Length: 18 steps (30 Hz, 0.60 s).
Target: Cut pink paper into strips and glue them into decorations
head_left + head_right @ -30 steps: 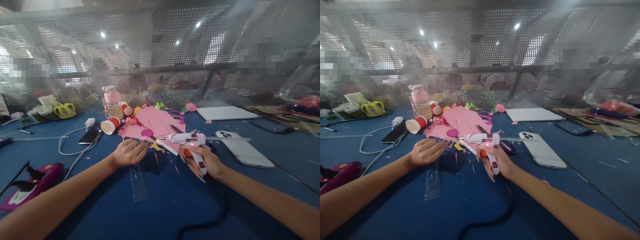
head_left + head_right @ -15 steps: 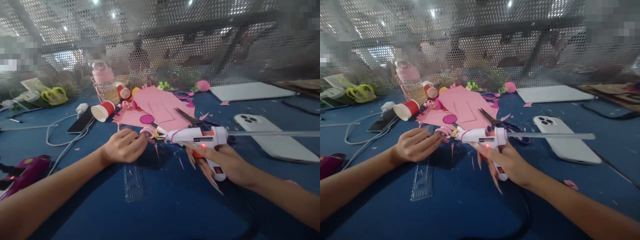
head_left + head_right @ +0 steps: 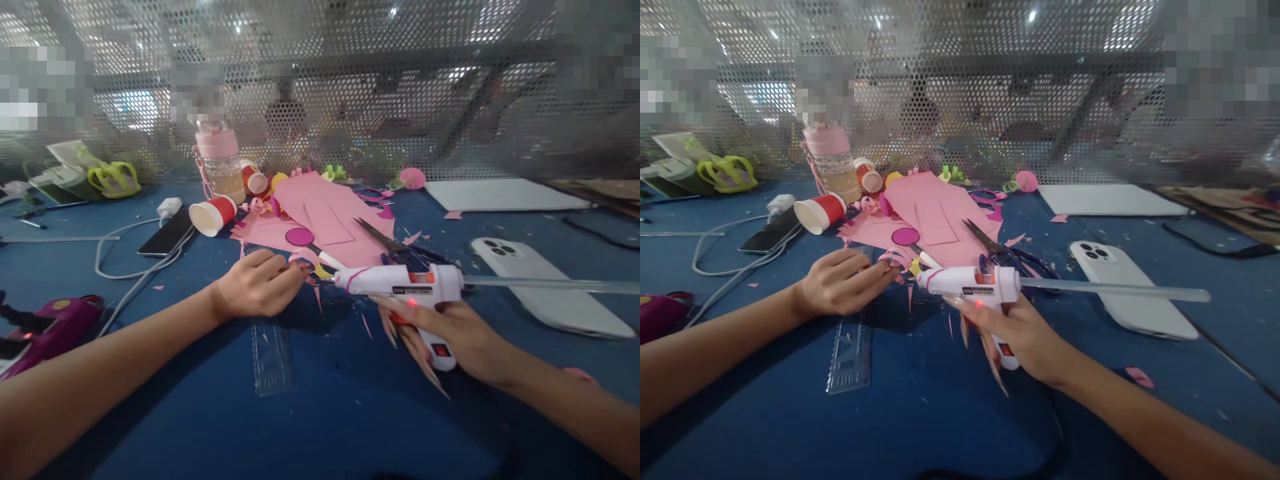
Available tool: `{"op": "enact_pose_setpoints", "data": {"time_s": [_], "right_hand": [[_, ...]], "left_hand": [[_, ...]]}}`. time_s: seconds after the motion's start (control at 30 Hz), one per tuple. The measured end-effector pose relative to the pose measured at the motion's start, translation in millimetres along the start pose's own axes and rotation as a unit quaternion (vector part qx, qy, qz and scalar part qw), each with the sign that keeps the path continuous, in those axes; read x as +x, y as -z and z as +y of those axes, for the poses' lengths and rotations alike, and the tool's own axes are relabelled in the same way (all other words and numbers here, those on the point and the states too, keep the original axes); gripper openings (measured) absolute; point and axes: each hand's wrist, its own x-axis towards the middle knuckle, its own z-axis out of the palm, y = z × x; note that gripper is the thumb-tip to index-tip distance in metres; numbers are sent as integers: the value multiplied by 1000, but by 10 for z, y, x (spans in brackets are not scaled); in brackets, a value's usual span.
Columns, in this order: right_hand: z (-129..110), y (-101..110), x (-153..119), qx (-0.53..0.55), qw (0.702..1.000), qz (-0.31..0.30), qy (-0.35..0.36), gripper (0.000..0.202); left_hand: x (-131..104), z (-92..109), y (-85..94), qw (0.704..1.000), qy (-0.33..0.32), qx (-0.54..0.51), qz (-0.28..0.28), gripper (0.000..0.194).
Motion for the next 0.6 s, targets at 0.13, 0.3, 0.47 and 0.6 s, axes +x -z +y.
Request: {"op": "enact_pose_setpoints", "data": {"time_s": [0.13,0.3,0.47,0.6], "right_hand": [[-17,-11,-15,-16,1000,8,-10,52],[-35,-27,-28,-35,999,12,-36,54],[-32,-38,-35,-28,998,34,-53,50],[-35,-39,-39,-45,997,30,-59,53]], "left_hand": [[-25,17,-19,1000,18,-7,-3,5],[-7,16,-18,1000,15,-10,3,2],[11,7,-6,1000,13,-5,3,2],[3,12,-1,1000,14,-3,-9,5]]}}
